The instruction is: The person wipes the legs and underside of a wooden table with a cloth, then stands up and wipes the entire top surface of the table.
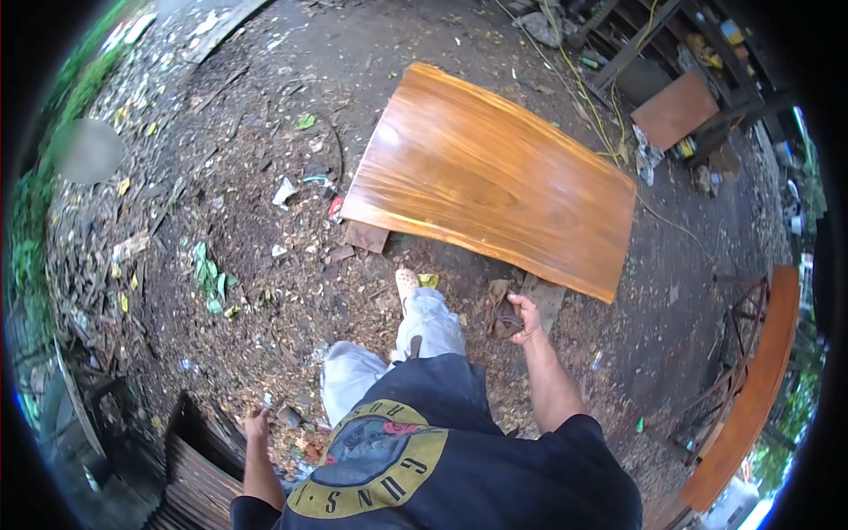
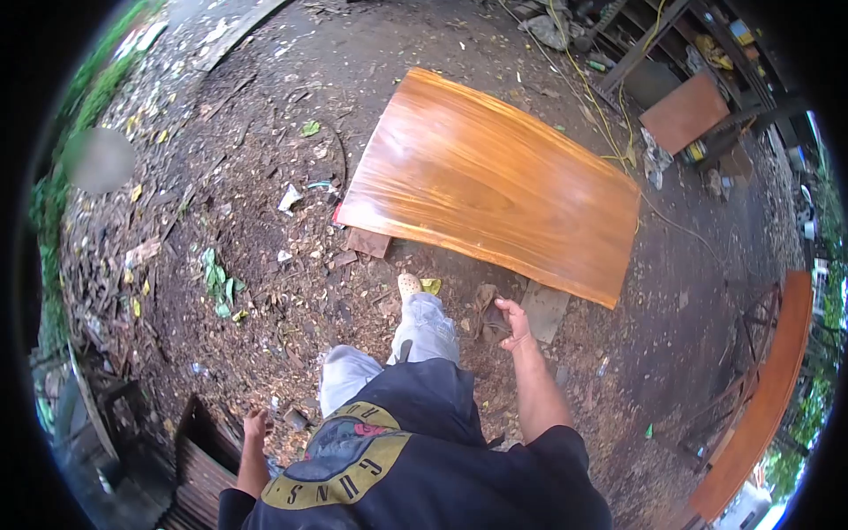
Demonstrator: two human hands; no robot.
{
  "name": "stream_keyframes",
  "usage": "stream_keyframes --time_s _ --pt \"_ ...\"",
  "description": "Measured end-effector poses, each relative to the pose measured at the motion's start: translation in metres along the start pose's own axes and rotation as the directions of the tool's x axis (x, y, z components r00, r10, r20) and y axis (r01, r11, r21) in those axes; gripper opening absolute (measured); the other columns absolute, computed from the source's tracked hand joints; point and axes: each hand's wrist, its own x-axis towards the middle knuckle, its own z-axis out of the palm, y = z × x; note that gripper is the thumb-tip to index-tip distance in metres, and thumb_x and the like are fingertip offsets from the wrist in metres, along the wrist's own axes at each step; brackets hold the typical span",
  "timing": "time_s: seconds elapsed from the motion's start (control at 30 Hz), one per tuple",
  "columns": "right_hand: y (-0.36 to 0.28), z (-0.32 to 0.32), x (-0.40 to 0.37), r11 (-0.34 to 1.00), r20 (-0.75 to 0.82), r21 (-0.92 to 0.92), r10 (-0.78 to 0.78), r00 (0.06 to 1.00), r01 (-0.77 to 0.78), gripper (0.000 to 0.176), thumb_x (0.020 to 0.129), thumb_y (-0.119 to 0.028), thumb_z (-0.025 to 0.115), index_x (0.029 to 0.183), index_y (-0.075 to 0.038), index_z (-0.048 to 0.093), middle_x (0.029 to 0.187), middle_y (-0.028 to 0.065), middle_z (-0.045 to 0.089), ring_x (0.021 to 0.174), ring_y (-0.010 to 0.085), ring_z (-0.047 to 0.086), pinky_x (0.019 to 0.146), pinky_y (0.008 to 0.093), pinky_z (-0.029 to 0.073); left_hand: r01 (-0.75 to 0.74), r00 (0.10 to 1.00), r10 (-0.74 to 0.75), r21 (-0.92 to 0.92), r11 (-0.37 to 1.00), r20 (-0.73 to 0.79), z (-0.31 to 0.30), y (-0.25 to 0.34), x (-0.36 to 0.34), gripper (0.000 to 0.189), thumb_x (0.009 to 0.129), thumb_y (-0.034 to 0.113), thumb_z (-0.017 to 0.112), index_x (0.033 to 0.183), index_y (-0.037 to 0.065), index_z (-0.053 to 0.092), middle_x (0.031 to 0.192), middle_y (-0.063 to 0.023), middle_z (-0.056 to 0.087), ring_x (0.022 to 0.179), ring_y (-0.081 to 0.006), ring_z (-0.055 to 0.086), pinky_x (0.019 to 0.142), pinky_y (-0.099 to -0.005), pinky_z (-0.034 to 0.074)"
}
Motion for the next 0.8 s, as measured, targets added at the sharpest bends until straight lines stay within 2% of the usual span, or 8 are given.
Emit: stream_keyframes --time_s 0.07,0.17,0.27,0.5,0.57,0.67,0.7,0.8 --pt "0.000 0.022 0.009 0.997 0.012 0.079 -0.024 1.000 0.023 0.040 0.099 -0.031 0.049 0.127 -0.004 0.059 0.111 0.0211 0.069 0.095 0.0374 0.070 0.082 0.0519 0.059 0.013 0.994 -0.025 0.106 0.994 0.109 -0.017 0.014 0.020 0.045 0.091 0.030 0.064 0.130 0.008 0.056 0.102 -0.0087 0.069 0.074 -0.0233 0.070 0.061 -0.0394 0.051" --pt "0.014 0.020 0.034 0.983 -0.010 0.132 -0.126 0.992 0.126 0.043 0.102 -0.040 0.048 0.124 -0.006 0.062 0.110 0.0218 0.070 0.095 0.0395 0.070 0.081 0.0550 0.058 -0.008 0.991 -0.003 0.083 0.997 0.131 -0.029 0.083 0.019 0.036 0.091 0.030 0.064 0.119 0.008 0.062 0.100 -0.0086 0.068 0.072 -0.0246 0.070 0.061 -0.0404 0.049" --pt "0.029 0.039 0.040 0.962 0.040 0.222 -0.175 0.984 0.162 0.042 0.102 -0.040 0.051 0.124 -0.006 0.063 0.108 0.0215 0.070 0.093 0.0397 0.070 0.081 0.0550 0.059 -0.085 0.980 0.051 0.172 0.982 0.193 -0.052 0.143 0.076 0.040 0.091 0.030 0.065 0.123 0.006 0.061 0.105 -0.0098 0.068 0.074 -0.0245 0.071 0.062 -0.0413 0.050" --pt "0.103 0.111 0.056 0.827 -0.166 0.370 -0.390 0.906 0.424 0.034 0.099 -0.031 0.060 0.120 -0.005 0.066 0.108 0.0165 0.072 0.093 0.0321 0.072 0.082 0.0490 0.060 -0.329 0.923 0.237 0.300 0.895 0.304 -0.107 0.350 0.215 0.044 0.090 0.027 0.067 0.128 0.005 0.061 0.103 -0.0113 0.070 0.071 -0.0211 0.070 0.056 -0.0331 0.052" --pt "0.147 0.126 0.063 0.798 -0.398 0.251 -0.431 0.810 0.548 0.032 0.097 -0.027 0.063 0.119 -0.004 0.066 0.109 0.0141 0.072 0.094 0.0289 0.072 0.083 0.0474 0.060 -0.445 0.876 0.316 0.361 0.819 0.365 -0.119 0.388 0.299 0.042 0.090 0.027 0.068 0.125 0.005 0.063 0.100 -0.0111 0.071 0.069 -0.0193 0.069 0.054 -0.0322 0.050" --pt "0.189 0.164 0.061 0.783 -0.590 0.111 -0.444 0.674 0.612 0.031 0.090 -0.018 0.070 0.118 -0.003 0.067 0.107 0.0092 0.072 0.094 0.0237 0.070 0.082 0.0418 0.059 -0.551 0.825 0.412 0.390 0.738 0.387 -0.123 0.494 0.287 0.039 0.090 0.029 0.067 0.119 0.003 0.065 0.094 -0.0083 0.071 0.068 -0.0195 0.068 0.060 -0.0346 0.052" --pt "0.202 0.175 0.063 0.769 -0.656 0.046 -0.458 0.600 0.637 0.031 0.089 -0.017 0.071 0.116 -0.003 0.068 0.105 0.0088 0.071 0.094 0.0236 0.070 0.083 0.0412 0.058 -0.656 0.741 0.525 0.283 0.700 0.418 -0.122 0.516 0.340 0.039 0.090 0.028 0.067 0.119 0.003 0.065 0.091 -0.0077 0.071 0.064 -0.0193 0.067 0.058 -0.0334 0.049" --pt "0.229 0.195 0.065 0.731 -0.731 -0.148 -0.535 0.424 0.666 0.031 0.085 -0.013 0.074 0.114 -0.002 0.069 0.104 0.0070 0.070 0.095 0.0194 0.067 0.083 0.0352 0.055 -0.685 0.720 0.563 0.289 0.669 0.404 -0.104 0.599 0.301 0.035 0.091 0.024 0.066 0.116 0.000 0.066 0.087 -0.0062 0.069 0.067 -0.0150 0.062 0.057 -0.0294 0.049"
